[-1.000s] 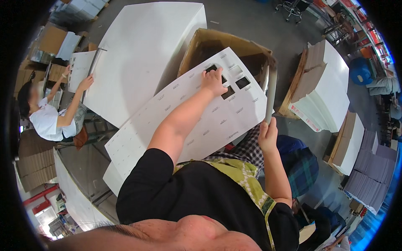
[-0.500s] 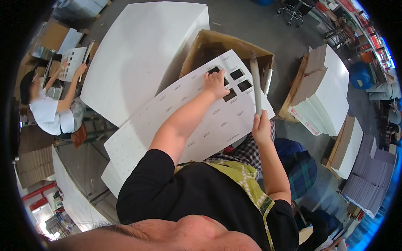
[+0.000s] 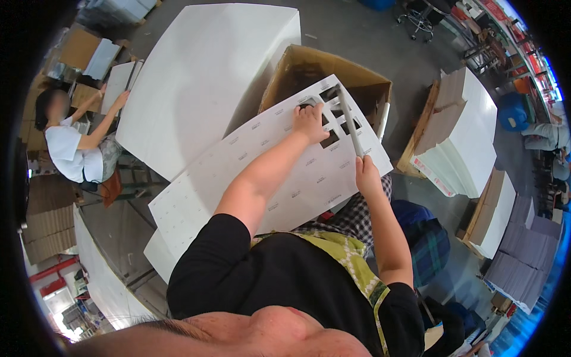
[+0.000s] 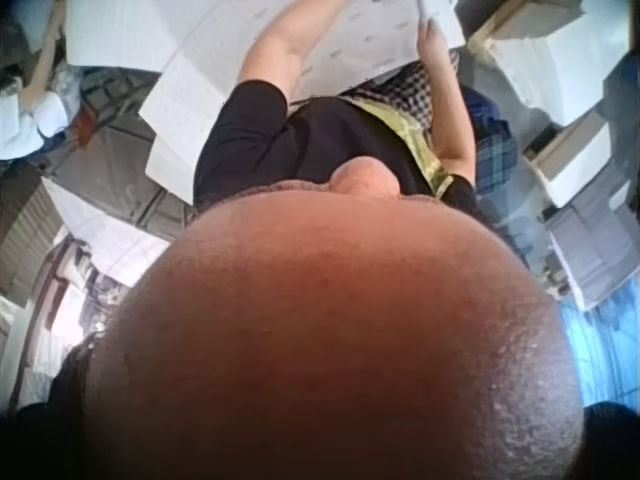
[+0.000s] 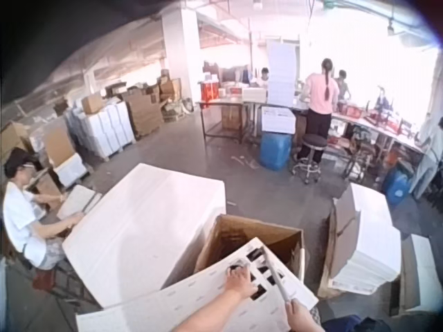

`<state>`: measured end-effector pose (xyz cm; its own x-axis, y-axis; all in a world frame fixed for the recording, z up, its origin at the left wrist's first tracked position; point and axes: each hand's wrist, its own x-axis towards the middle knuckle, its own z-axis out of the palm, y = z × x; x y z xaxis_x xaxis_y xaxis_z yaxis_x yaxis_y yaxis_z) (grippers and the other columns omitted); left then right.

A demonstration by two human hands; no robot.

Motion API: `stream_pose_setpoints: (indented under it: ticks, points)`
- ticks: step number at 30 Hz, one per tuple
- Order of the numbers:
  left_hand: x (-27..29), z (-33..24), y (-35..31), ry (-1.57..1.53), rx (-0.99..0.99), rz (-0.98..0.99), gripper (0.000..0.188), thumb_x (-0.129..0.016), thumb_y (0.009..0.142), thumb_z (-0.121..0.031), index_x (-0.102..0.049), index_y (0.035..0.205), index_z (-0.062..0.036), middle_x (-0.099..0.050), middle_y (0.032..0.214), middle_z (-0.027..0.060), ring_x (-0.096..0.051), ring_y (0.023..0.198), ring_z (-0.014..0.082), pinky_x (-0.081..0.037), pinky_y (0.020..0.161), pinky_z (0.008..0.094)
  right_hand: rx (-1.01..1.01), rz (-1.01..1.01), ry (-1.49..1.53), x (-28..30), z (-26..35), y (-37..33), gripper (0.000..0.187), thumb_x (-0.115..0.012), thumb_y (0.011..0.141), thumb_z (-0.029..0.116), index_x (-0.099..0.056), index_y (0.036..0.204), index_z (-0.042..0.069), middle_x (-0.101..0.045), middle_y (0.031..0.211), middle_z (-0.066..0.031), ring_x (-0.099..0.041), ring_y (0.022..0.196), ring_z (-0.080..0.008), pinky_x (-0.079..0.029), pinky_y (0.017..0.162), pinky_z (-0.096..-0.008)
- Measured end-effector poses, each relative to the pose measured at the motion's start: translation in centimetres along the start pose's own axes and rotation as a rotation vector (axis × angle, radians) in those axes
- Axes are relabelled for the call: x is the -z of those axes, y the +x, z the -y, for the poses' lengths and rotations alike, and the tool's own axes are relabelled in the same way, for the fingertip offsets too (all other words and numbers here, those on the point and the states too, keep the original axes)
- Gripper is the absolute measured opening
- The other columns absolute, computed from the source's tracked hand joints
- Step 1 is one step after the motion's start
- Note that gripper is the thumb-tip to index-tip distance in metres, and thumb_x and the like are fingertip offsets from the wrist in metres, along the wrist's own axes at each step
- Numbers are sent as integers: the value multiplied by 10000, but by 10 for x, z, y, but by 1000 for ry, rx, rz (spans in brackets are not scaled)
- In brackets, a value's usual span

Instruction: The person uses a long metal tool to press out pre-scored square sections from a white foam panel, creating a grid of holes. They work methodically across the panel, pushing the cutouts into a cardboard box below. Another person in the background performs a similar task at a separate station.

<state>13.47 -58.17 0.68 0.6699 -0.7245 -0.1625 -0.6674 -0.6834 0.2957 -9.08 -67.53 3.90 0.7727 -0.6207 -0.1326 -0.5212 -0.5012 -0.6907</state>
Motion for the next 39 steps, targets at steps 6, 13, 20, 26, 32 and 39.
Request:
stream_pose_setpoints:
  ticks: [6, 13, 20, 26, 32, 39]
  points:
    - [1, 1, -1, 3, 17, 1, 907, -707, 675, -432, -233, 1375, -105, -471, 1163, 138, -444, 1139, 293, -160, 1088, 482, 70, -94, 204, 9, 16, -6, 262, -424, 981, 259, -434, 939, 1, -533, 686, -255, -524, 663, -466, -416, 577, -471]
    - [3, 0, -2, 6, 28, 15, 892, -717, 653, -414, -257, 1359, -121, -477, 1155, 122, -453, 1139, 291, -155, 1093, 470, -34, -76, 163, 3, 13, 3, 316, -450, 972, 301, -449, 878, -1, -550, 740, -266, -538, 741, -471, -423, 641, -471]
    - [6, -3, -2, 0, 18, 5, 885, -715, 652, -412, -262, 1355, -122, -469, 1162, 123, -439, 1157, 291, -147, 1097, 480, -25, 65, 41, 38, 14, 21, 302, -440, 970, 294, -449, 895, 2, -559, 769, -282, -553, 774, -473, -425, 668, -487]
    - [4, 1, -1, 2, 19, 14, 910, -722, 651, -415, -229, 1358, -123, -476, 1148, 127, -447, 1147, 294, -162, 1086, 482, -57, 80, -55, 26, 19, 28, 344, -417, 970, 332, -470, 922, -4, -584, 836, -308, -559, 828, -486, -422, 713, -520]
    - [6, 1, -3, -4, -1, 6, 897, -722, 676, -418, -230, 1362, -116, -480, 1155, 141, -459, 1129, 306, -167, 1095, 486, -45, 132, -81, 37, 23, 31, 348, -420, 969, 344, -480, 941, 3, -588, 852, -304, -558, 840, -484, -433, 721, -511]
    - [4, -2, -2, -2, 10, -19, 887, -737, 661, -414, -252, 1349, -134, -476, 1153, 132, -456, 1130, 302, -167, 1083, 490, -96, 181, -139, 37, 5, 37, 357, -424, 964, 350, -500, 965, 1, -596, 883, -287, -566, 871, -471, -449, 752, -486]
